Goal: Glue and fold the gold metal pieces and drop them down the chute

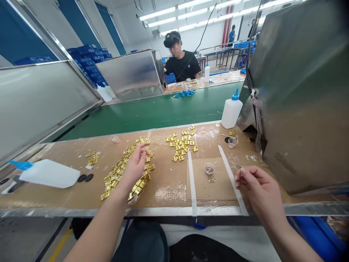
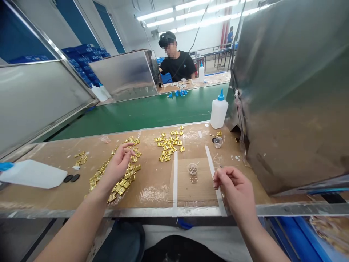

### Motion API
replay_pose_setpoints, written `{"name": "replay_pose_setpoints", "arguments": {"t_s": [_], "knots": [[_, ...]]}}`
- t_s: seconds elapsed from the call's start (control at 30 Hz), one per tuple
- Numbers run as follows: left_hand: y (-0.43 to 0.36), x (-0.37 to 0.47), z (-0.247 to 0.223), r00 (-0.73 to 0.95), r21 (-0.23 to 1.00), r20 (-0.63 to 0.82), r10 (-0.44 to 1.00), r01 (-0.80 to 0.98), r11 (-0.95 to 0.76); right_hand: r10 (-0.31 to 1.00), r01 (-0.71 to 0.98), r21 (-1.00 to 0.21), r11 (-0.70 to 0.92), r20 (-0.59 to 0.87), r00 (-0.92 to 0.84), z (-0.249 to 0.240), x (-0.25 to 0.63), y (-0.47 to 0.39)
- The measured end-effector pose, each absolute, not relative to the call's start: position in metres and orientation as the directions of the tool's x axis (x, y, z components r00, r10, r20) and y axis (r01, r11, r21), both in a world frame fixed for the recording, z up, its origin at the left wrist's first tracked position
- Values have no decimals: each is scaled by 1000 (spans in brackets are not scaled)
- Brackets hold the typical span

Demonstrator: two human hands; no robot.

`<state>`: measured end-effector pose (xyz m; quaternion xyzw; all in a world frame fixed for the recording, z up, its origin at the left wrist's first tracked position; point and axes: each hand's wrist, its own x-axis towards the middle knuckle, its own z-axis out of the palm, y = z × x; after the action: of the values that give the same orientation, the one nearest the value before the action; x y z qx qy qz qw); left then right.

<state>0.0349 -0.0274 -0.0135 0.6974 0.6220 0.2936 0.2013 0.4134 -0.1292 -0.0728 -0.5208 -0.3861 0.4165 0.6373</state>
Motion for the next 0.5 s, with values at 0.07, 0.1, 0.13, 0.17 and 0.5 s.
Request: {"name": "replay_pose_setpoints", "arguments": {"t_s": [0.07, 0.1, 0.13, 0.17, 0.5], "knots": [[-13, 22, -12, 75, 282, 156, 985, 952, -117, 935, -80, -993, 82, 49, 352, -78, 420, -125], [-7, 18, -12, 85, 143, 127, 988, 984, -103, 935, -54, -996, 68, 45, 351, -80, 422, -123], [0, 16, -13, 94, 56, 89, 992, 994, -99, 936, -32, -998, 54, 40, 350, -82, 424, -121], [5, 16, -14, 102, 13, 59, 993, 995, -103, 936, -23, -999, 42, 32, 350, -83, 425, -119], [17, 32, -16, 238, -162, -28, 971, 957, -239, 970, -597, -802, -23, -161, 180, -39, 412, -130]]}}
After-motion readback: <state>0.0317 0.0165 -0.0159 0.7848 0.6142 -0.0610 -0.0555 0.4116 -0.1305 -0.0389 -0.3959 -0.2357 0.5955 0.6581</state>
